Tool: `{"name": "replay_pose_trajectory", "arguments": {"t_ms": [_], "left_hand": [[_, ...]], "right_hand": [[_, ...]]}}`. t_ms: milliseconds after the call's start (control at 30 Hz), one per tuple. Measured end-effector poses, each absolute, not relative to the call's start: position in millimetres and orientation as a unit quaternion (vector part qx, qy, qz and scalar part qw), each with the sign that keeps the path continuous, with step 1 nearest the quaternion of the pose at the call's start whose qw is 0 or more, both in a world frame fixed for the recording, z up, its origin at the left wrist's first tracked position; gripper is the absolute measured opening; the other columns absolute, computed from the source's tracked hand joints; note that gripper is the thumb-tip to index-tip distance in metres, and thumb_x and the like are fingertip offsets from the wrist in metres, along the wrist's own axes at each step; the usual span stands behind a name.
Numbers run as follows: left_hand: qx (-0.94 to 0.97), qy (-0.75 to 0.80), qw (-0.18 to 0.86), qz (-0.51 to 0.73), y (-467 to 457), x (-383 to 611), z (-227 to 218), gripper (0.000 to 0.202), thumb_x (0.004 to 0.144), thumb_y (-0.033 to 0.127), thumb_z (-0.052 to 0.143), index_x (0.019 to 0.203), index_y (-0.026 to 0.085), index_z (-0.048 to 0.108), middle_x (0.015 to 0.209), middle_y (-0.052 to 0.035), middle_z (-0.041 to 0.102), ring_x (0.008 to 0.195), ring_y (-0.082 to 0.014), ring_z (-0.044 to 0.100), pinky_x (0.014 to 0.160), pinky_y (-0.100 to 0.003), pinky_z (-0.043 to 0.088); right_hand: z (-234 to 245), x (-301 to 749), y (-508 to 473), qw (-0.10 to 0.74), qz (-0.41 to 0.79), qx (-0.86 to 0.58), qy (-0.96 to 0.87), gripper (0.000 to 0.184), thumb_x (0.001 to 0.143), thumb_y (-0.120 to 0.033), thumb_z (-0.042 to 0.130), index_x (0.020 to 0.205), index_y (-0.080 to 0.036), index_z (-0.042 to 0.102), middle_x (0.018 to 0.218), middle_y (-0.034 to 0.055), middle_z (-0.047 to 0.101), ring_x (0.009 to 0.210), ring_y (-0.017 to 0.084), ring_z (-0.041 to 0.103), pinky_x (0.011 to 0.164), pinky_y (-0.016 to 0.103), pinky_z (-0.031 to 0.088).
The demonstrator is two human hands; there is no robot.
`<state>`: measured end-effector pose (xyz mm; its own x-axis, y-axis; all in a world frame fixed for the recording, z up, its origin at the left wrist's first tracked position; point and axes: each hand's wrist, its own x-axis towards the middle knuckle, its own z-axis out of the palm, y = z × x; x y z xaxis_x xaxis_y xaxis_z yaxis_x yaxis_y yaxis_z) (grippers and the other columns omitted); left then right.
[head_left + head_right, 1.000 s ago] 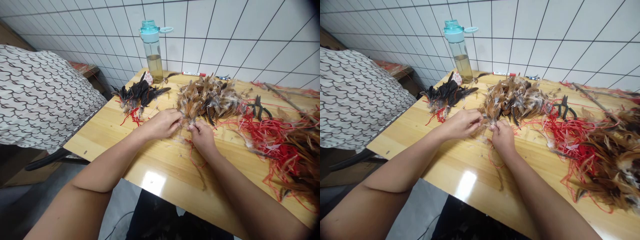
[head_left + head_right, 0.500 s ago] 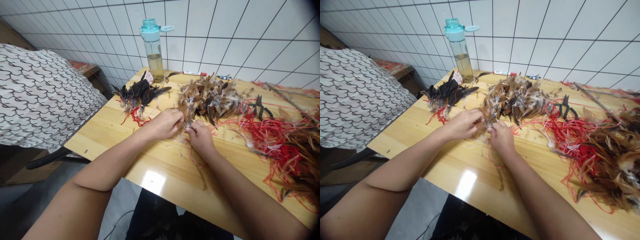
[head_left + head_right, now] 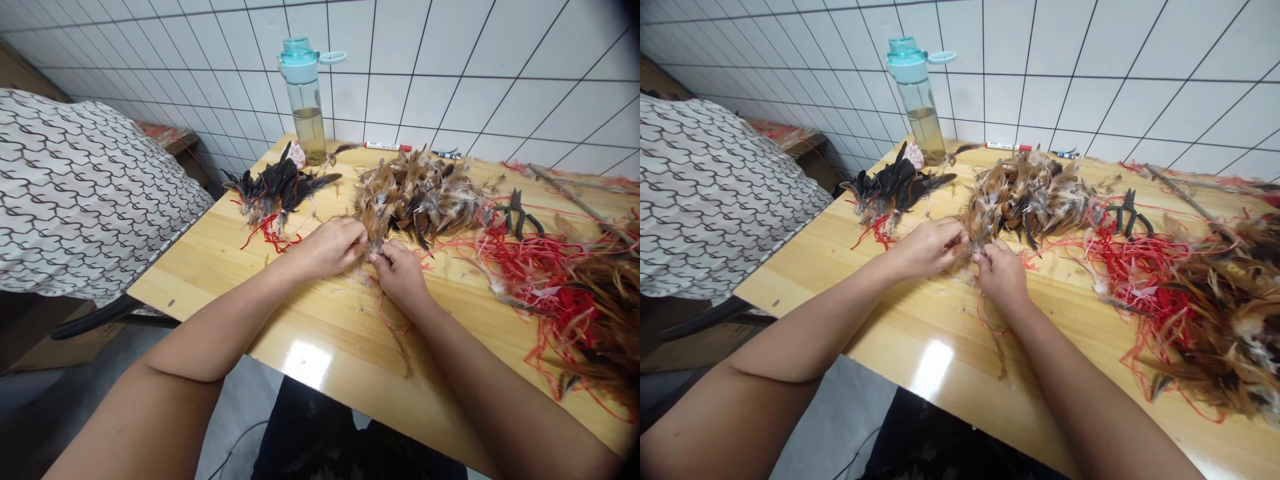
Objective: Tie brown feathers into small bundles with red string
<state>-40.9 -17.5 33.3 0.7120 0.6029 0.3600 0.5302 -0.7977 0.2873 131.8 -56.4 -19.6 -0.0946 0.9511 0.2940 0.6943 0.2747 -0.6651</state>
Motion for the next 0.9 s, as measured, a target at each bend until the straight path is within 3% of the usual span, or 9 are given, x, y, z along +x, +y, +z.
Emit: {"name": "replay_pose_trajectory", "arguments": {"t_ms": [167,467,700,800,900], "left_hand": [[0.922,0.302,0.068,0.232,-17.6,-38.9,29.9,0.017,0.09,0.022,0.044,0.08,0.015,0.055,0.076,-0.005,0.06,0.072,-0.0148,0.053,0.067,-0.026,0.04],[0.911,0.293,0.09,0.275,-16.3,-37.6,26.6,0.008,0.087,0.018,0.049,0.083,0.015,0.055,0.078,-0.0033,0.06,0.072,-0.013,0.053,0.068,-0.024,0.042],[0.832,0.367,0.061,0.412,-12.8,-44.9,37.2,0.014,0.085,0.019,0.052,0.096,0.014,0.058,0.097,-0.0081,0.061,0.091,-0.0156,0.054,0.079,-0.027,0.045],[0.816,0.404,0.126,0.393,-10.6,-45.4,36.4,0.011,0.084,0.021,0.053,0.087,0.014,0.062,0.088,-0.0049,0.062,0.083,-0.014,0.054,0.076,-0.026,0.044],[0.805,0.405,0.286,0.324,-11.2,-38.0,28.2,0.013,0.081,0.024,0.058,0.084,0.015,0.066,0.081,-0.0025,0.063,0.074,-0.0119,0.055,0.069,-0.023,0.043]], "right_hand": [[-19.4,131.5,-56.6,0.349,0.183,-0.572,-0.72,0.026,0.082,-0.025,0.051,0.06,-0.023,0.037,0.069,0.0021,0.046,0.07,0.019,0.047,0.063,0.031,0.035],[-21.2,130.4,-56.8,0.355,0.177,-0.553,-0.733,0.023,0.083,-0.023,0.047,0.061,-0.023,0.042,0.072,0.0038,0.049,0.074,0.02,0.048,0.066,0.032,0.037],[-18.6,137.2,-53.6,0.434,0.228,-0.546,-0.68,0.019,0.085,-0.026,0.047,0.067,-0.021,0.056,0.069,0.002,0.05,0.072,0.018,0.05,0.069,0.031,0.039],[-16.6,140.3,-52.4,0.453,0.248,-0.55,-0.656,0.02,0.085,-0.028,0.048,0.068,-0.021,0.056,0.068,0.0006,0.049,0.068,0.017,0.048,0.067,0.03,0.039],[-17.3,139.6,-52.2,0.457,0.244,-0.54,-0.663,0.02,0.084,-0.028,0.048,0.066,-0.021,0.053,0.067,0.0004,0.048,0.067,0.016,0.047,0.066,0.03,0.039]]}}
